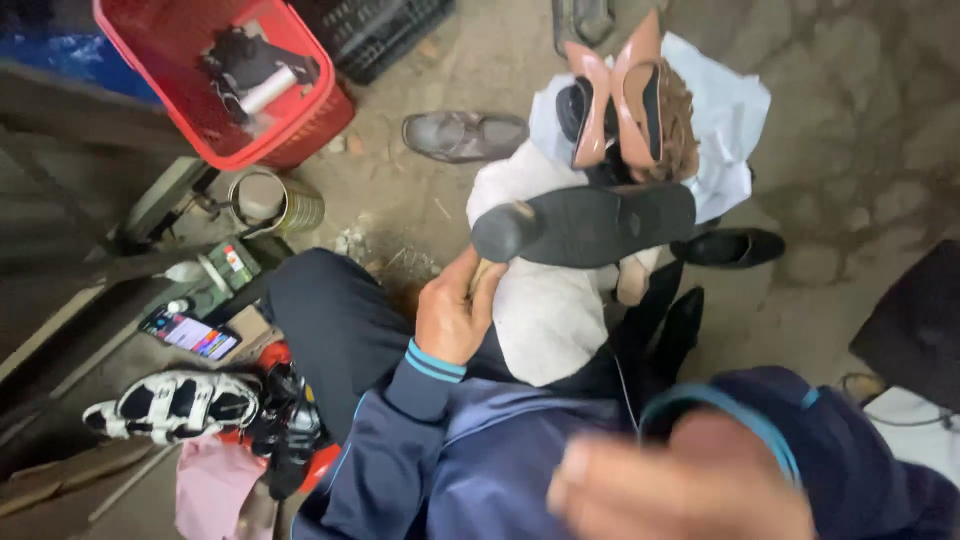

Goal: The person sits on the floor and scrubs a brown loafer with a yellow sponge, then switches to a brush to clean the sole. They briefly pause to operate a smartphone before resuming brushing the shoe sole.

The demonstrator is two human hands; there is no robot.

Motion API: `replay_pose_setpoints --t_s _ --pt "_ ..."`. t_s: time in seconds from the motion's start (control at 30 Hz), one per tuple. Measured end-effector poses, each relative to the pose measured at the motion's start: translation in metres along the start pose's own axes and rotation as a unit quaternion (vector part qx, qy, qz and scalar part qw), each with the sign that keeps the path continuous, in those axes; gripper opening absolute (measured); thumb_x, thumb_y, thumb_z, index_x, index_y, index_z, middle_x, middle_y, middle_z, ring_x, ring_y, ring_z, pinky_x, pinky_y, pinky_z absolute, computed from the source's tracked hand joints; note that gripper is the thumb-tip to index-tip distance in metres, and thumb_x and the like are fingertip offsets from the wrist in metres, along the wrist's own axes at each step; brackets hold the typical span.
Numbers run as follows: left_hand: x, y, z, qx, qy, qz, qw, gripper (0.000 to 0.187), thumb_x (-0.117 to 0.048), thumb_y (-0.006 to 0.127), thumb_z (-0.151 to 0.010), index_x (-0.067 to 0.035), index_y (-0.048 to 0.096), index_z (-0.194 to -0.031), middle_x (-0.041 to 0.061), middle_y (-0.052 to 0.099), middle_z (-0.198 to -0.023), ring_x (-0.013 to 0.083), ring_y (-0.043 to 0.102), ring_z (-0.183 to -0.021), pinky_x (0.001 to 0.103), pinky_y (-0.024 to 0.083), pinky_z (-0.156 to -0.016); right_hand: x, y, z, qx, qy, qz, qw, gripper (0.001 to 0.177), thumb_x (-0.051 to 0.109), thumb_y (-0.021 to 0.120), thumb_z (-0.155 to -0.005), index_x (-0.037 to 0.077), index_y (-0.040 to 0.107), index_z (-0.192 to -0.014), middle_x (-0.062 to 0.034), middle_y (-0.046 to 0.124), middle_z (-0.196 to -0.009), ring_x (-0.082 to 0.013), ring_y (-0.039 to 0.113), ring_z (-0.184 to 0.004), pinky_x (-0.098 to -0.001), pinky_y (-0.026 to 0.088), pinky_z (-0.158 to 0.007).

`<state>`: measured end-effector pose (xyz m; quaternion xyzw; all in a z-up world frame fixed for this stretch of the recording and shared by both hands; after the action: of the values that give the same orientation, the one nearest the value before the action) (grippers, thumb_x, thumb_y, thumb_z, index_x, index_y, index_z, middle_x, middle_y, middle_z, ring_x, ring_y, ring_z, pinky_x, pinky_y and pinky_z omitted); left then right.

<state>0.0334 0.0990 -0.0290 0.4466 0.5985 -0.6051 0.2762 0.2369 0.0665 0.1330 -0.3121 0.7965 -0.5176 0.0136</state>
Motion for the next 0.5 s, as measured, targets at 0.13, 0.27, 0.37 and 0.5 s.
replay_pose_setpoints --t_s 0.13,0.27,0.37,0.5 --pt "-0.007 -0.001 -0.003 0.004 -0.011 0.028 1.000 0.037 -0.025 0.068 -0.101 -0.002 0.068 -0.130 0.023 0.076 -0.110 0.0420 0.072 -0.103 0.049 0.062 -0.081 -0.021 0.012 -0.011 0.012 0.014 0.005 1.000 0.094 0.085 0.074 -0.064 0.017 0.075 -0.129 0.0021 0.070 -0.121 -0.0218 0.069 -0.112 -0.0325 0.060 -0.081" --pt "-0.012 -0.003 -0.009 0.025 -0.011 0.035 0.999 0.039 -0.025 0.064 -0.103 -0.001 0.065 -0.134 0.025 0.075 -0.112 0.0438 0.070 -0.104 0.052 0.062 -0.081 -0.080 0.080 0.003 0.097 -0.026 -0.027 0.995 0.108 0.067 0.082 -0.072 0.001 0.052 -0.152 -0.0229 0.061 -0.138 -0.0420 0.056 -0.130 -0.0497 0.047 -0.109" --pt "-0.012 -0.004 -0.011 0.038 -0.024 0.039 0.998 0.038 -0.023 0.064 -0.103 0.000 0.066 -0.133 0.024 0.076 -0.108 0.0444 0.071 -0.101 0.052 0.063 -0.080 -0.086 0.117 0.021 0.149 -0.008 -0.051 0.987 0.113 0.071 0.081 -0.068 0.004 0.049 -0.153 -0.0230 0.057 -0.142 -0.0421 0.053 -0.133 -0.0521 0.044 -0.110" --pt "-0.017 -0.018 -0.025 0.022 -0.043 0.015 0.999 0.031 -0.024 0.074 -0.096 -0.004 0.072 -0.120 0.021 0.077 -0.096 0.0439 0.072 -0.097 0.051 0.061 -0.074 -0.089 0.133 0.029 0.208 0.103 -0.108 0.967 0.108 0.062 0.081 -0.074 0.016 0.037 -0.161 -0.0145 0.051 -0.139 -0.0409 0.055 -0.123 -0.0548 0.049 -0.097"
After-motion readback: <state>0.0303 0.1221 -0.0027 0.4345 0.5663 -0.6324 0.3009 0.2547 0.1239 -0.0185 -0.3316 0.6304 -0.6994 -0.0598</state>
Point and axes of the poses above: each hand's wrist, its own z-axis away from the middle knuckle, its own y-axis out of the palm, x = y × z, the point moved 7 cm from there along -z, towards the middle knuckle
